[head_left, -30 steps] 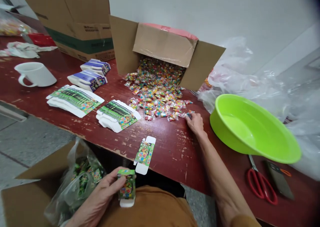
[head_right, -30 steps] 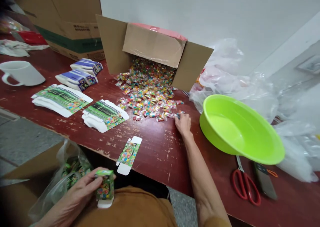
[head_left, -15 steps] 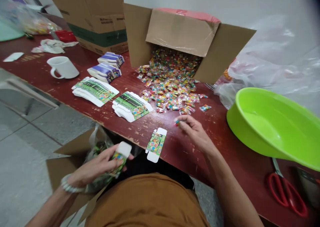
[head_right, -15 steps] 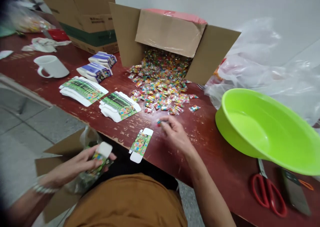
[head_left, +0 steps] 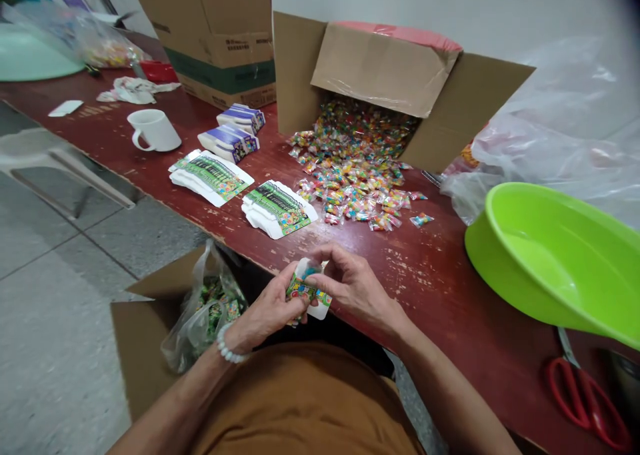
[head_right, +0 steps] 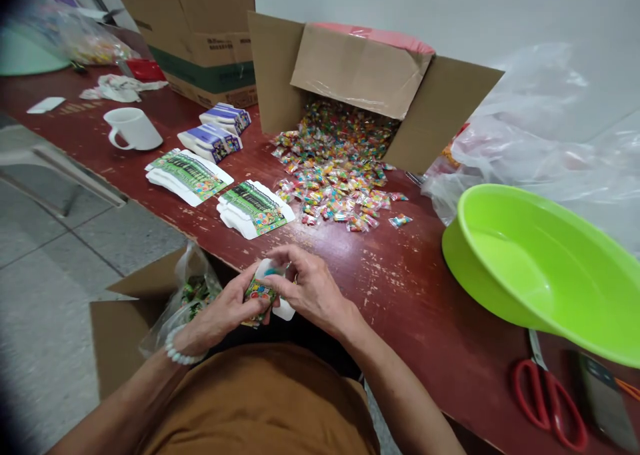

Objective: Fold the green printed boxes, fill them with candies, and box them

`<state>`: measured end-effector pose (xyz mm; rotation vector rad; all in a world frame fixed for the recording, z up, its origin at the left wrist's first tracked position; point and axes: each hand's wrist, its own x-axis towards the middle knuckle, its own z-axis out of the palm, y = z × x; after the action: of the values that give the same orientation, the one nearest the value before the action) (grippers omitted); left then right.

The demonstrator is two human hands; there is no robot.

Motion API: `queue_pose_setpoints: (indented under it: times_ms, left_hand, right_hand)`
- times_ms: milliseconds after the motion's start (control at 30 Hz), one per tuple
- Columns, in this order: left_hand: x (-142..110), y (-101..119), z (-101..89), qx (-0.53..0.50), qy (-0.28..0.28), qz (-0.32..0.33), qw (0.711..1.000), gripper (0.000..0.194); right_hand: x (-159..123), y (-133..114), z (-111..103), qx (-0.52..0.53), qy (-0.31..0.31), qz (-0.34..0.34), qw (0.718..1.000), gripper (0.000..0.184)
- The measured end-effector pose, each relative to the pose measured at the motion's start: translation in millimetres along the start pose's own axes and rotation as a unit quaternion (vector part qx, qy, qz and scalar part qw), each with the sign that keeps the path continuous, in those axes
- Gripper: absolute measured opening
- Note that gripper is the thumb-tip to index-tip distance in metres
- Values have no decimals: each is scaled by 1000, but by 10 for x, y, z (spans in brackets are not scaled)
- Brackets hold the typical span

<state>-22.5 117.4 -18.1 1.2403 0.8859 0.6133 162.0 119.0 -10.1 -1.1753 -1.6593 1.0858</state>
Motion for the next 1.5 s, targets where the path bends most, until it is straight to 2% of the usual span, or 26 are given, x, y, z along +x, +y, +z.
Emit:
queue_pose_setpoints:
  times_ms: [67, 133, 267, 433, 533, 633, 700, 767, 800, 867, 933, 1000, 1067, 1167, 1267, 1400, 1433, 1500]
  left_hand:
    - [-6, -2, 28, -52, 19, 1, 998, 43]
    - [-12, -20, 50, -123, 37, 1, 992, 45]
    - [7, -79, 79, -235, 77, -12, 969, 53]
    - [40, -89, 118, -236, 58, 2, 970, 39]
    - [40, -62, 124, -234, 62, 22, 970, 31]
    - [44, -50, 100, -282, 72, -10, 957, 32]
    - [54, -56, 82, -333, 47, -55, 940, 35]
    - [70, -64, 75, -376, 15, -86, 923, 41]
    - [78, -65, 78, -387, 8, -91, 918, 43]
    - [90, -62, 93, -383, 23, -80, 920, 45]
    - [96, -60, 111, -355, 57, -67, 931, 48]
    - [97, -72, 121, -330, 83, -57, 939, 56]
    - [95, -98, 119, -317, 83, -48, 944, 67]
    - [89, -132, 100, -298, 76, -39, 951, 78]
    - [78, -114, 77, -291, 73, -50, 953, 72]
    - [90, -58, 53, -339, 83, -72, 934, 41]
    - [103, -57, 51, -360, 92, -74, 926, 35]
    - [140, -83, 61, -397, 117, -78, 907, 28]
  right_hand:
    - [6, 7, -26, 52, 62, 12, 997, 26]
    - [15, 38, -62, 109, 96, 41, 989, 27]
    - [-9, 98, -47, 213, 39, 119, 969, 38]
    - [-59, 99, 168, 333, -25, 168, 928, 50]
    - [-34, 113, 242, 290, -5, 135, 947, 37]
    - [-10, 126, 215, 140, 60, 12, 988, 18]
    - [-15, 119, 170, 22, 75, -84, 993, 13]
    - [-31, 103, 137, -49, 47, -136, 988, 13]
    - [-40, 95, 131, -60, 28, -138, 988, 14]
    - [-50, 86, 143, -42, 6, -92, 995, 16]
    - [-40, 88, 177, 31, 1, -6, 1000, 15]
    - [-11, 91, 213, 135, -6, 63, 989, 16]
    - [28, 81, 238, 216, -11, 91, 972, 19]
    - [65, 53, 249, 251, -9, 98, 963, 23]
    - [45, 46, 246, 209, -3, 68, 975, 23]
    - [-49, 97, 270, 36, 16, -64, 997, 18]
    - [-75, 117, 286, -6, 16, -92, 996, 22]
    - [-127, 158, 328, -88, 8, -121, 989, 48]
